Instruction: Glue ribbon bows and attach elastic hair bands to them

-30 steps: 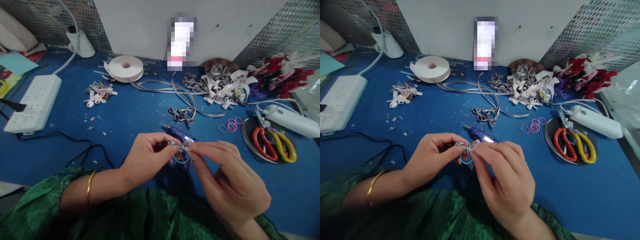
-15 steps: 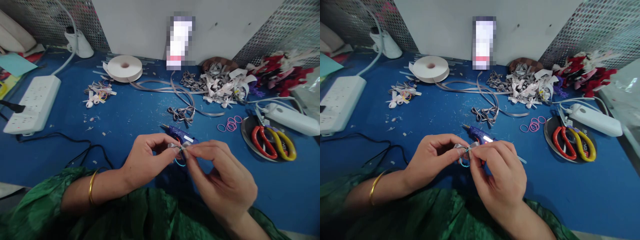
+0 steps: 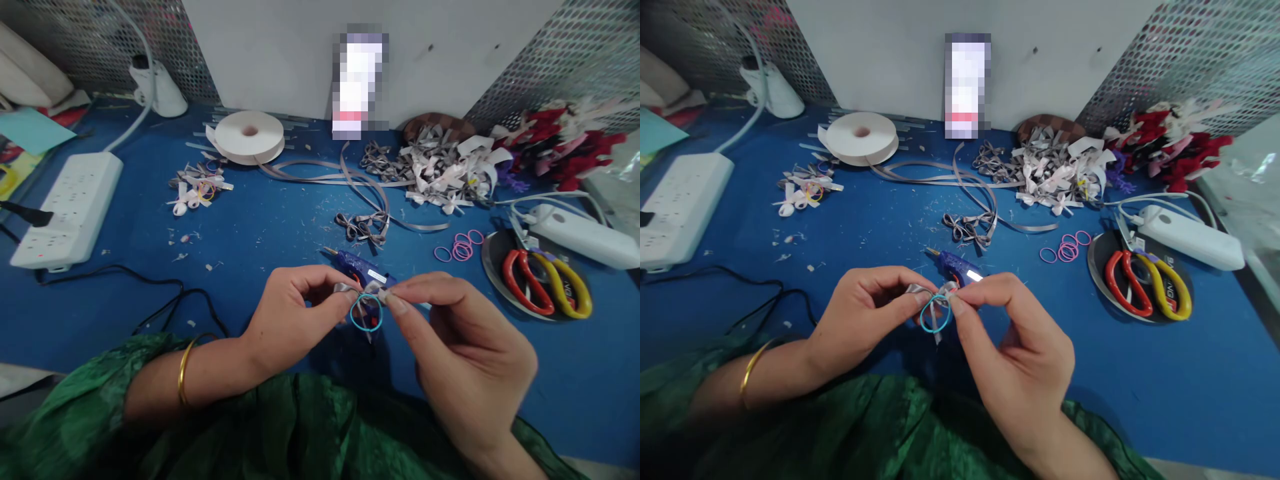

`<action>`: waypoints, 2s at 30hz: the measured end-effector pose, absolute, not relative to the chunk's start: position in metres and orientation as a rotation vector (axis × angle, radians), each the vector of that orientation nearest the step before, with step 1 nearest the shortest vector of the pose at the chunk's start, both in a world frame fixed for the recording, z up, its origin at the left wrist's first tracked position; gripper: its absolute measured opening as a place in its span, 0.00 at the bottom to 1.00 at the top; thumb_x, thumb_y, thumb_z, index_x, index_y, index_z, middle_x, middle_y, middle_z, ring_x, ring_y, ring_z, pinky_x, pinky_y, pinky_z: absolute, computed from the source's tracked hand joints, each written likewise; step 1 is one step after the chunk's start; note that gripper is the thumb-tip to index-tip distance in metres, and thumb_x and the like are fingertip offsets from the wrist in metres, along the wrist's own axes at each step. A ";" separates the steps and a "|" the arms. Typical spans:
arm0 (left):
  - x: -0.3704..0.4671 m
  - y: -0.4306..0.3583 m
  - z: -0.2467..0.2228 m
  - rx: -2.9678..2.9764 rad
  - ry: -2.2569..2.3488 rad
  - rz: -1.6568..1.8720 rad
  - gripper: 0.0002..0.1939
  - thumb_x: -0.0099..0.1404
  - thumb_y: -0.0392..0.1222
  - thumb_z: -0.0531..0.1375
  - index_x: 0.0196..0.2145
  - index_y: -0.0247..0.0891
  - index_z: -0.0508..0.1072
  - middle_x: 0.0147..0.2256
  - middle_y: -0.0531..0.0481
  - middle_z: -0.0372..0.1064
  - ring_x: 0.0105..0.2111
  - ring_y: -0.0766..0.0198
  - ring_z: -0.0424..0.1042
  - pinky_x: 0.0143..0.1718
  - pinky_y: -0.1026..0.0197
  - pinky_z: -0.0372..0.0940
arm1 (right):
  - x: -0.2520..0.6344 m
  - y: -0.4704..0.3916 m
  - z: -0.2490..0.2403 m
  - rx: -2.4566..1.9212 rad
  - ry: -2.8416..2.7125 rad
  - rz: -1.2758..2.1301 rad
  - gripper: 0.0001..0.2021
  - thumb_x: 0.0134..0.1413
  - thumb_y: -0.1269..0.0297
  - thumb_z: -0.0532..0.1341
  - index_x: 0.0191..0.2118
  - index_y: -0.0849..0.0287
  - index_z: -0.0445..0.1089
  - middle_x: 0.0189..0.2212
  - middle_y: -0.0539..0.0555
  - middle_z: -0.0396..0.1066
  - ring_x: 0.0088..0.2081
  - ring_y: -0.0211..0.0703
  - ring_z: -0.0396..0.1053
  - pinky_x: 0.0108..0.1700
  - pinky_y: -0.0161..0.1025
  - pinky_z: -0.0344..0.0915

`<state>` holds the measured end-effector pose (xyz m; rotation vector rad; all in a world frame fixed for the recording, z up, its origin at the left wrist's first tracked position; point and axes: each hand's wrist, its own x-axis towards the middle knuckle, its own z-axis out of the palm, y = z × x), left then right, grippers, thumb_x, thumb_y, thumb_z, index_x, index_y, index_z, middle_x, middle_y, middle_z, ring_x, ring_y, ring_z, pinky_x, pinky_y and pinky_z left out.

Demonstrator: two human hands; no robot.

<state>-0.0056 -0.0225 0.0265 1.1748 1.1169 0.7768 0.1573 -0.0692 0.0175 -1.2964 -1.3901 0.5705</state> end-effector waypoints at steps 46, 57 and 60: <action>-0.004 -0.026 0.023 1.387 1.186 0.781 0.07 0.59 0.36 0.64 0.34 0.33 0.82 0.25 0.49 0.77 0.23 0.67 0.70 0.24 0.67 0.62 | 0.155 -0.069 0.017 -1.325 -1.411 0.576 0.07 0.53 0.77 0.66 0.32 0.57 0.72 0.27 0.48 0.70 0.30 0.38 0.68 0.31 0.38 0.63; -0.005 -0.028 0.024 1.466 1.185 0.795 0.08 0.59 0.35 0.63 0.36 0.32 0.82 0.27 0.49 0.79 0.23 0.67 0.71 0.24 0.67 0.63 | 0.153 -0.070 0.014 -1.344 -1.620 0.411 0.08 0.51 0.77 0.66 0.33 0.57 0.71 0.26 0.47 0.71 0.30 0.37 0.68 0.35 0.40 0.62; -0.005 -0.028 0.024 1.460 1.178 0.804 0.08 0.59 0.34 0.63 0.35 0.32 0.82 0.27 0.49 0.79 0.23 0.67 0.71 0.24 0.67 0.63 | 0.153 -0.070 0.015 -1.350 -1.609 0.418 0.08 0.52 0.77 0.66 0.34 0.57 0.71 0.26 0.47 0.72 0.30 0.37 0.68 0.35 0.40 0.62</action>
